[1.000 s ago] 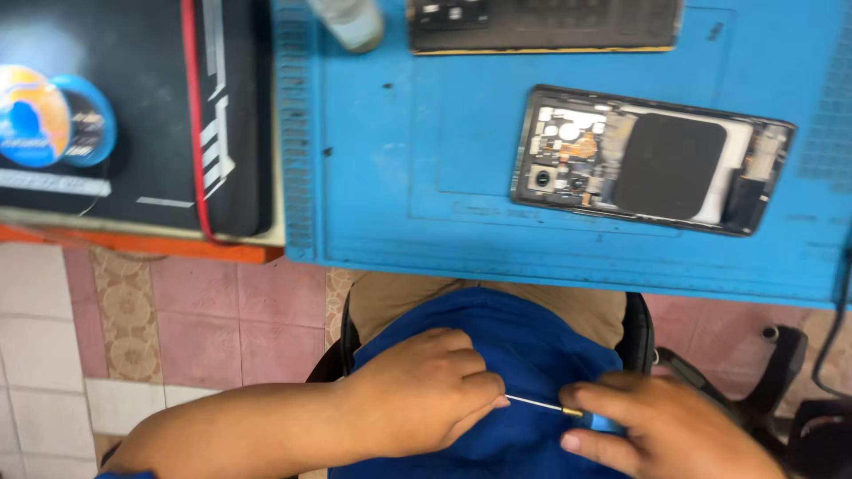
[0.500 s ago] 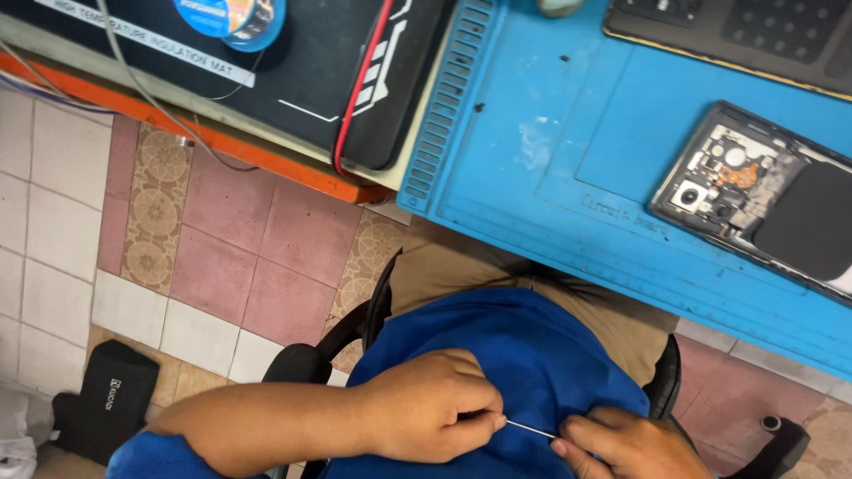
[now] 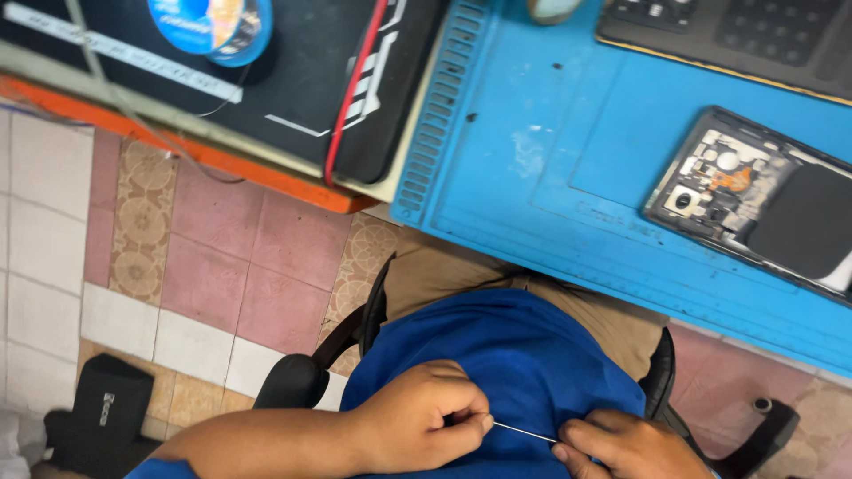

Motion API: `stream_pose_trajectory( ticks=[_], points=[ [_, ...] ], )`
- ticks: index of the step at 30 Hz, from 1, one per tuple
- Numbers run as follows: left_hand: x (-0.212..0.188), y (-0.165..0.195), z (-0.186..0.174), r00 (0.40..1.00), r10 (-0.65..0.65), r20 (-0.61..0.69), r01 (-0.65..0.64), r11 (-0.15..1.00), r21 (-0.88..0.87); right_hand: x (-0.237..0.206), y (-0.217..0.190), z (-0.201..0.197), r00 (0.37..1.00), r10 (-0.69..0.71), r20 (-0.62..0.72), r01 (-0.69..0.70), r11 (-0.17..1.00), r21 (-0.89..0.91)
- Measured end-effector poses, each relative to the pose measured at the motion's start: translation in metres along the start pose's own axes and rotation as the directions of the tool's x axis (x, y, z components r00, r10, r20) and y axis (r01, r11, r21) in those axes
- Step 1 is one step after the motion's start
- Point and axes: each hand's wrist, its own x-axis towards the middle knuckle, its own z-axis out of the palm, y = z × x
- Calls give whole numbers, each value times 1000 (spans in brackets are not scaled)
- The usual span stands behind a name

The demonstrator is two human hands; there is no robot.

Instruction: The person uses a blue electric screwdriver to remove screws from the edge of an opened smartphone lying on a blue repair mat, steadying the phone with the other hand and repositioning it to reach different screw points. Another disassembled phone rests nearby on the mat.

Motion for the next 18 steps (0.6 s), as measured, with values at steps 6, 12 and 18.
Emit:
stream_pose_trajectory(
  ticks=[6,12,18],
  points=[
    [8,36,-81,713,-448,-540,422,888,-181,-21,24,-23,995,95,42,-94,995,-16],
    [39,94,-93,830,372,-415,4,740,673,-31,13,-50,977,197,-85,-153,916,370],
    [102,132,-109,837,497,-228,-15,438,899,-38,-6,-70,933,208,-293,-57,891,450]
  ],
)
